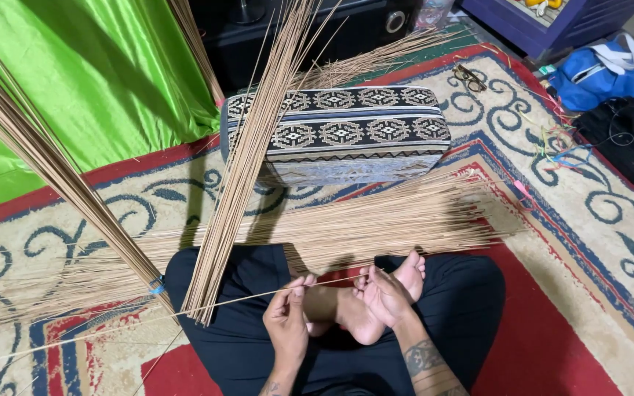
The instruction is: The person sits cross-legged on a carpeted floor surrounded by bundles of thin bamboo sticks. They take individual sticks from a bundle, hold each one up, flex and run their hands along it, and set it aside, working through the sticks one at a time.
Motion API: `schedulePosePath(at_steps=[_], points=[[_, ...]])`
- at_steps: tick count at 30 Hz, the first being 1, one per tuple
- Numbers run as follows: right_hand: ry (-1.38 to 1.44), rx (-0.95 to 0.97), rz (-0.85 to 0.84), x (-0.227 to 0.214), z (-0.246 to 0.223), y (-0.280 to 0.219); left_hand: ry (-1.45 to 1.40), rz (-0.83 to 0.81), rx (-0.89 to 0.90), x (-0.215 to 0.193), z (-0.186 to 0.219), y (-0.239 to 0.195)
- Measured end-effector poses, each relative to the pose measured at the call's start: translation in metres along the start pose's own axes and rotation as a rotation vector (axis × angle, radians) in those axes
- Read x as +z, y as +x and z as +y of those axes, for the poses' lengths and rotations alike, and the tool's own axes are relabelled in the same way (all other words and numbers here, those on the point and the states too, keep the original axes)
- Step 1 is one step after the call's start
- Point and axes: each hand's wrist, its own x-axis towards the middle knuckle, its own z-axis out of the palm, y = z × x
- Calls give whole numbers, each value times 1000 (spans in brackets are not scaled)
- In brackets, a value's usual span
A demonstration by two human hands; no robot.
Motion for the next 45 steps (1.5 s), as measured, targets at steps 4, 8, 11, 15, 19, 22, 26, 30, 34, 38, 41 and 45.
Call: schedulePosePath(at_steps=[4, 8, 11, 15, 19, 22, 26, 30, 34, 38, 41, 45], points=[[12, 28, -45, -14, 4, 3, -81, -52, 1, -2, -19, -1], [5, 1, -75, -17, 5, 1, -93, -223, -42, -6, -26, -3], [47, -8, 57, -8, 2, 3, -31, -86, 106, -17, 5, 5], [48, -24, 62, 1, 0, 3, 12, -12, 159, -44, 47, 10], [121, -74, 61, 3, -1, 7, 281, -175, 107, -63, 70, 16], [141, -69, 70, -1, 0, 6, 234, -219, 43, -81, 52, 18], [126, -46, 24, 2, -3, 4, 107, -171, 116, -69, 46, 17], [75, 13, -6, -6, 0, 3, 256, -185, 167, -39, 31, 8], [73, -36, 31, -5, 0, 3, 163, -212, 145, -37, 25, 7], [115, -52, 47, -8, 3, 7, 186, 102, 128, -68, 58, 11], [114, -78, 110, -11, 2, 8, -119, 347, 344, -101, 74, 17], [74, -53, 98, -7, 3, 7, -168, 407, 440, -142, 62, 20]])
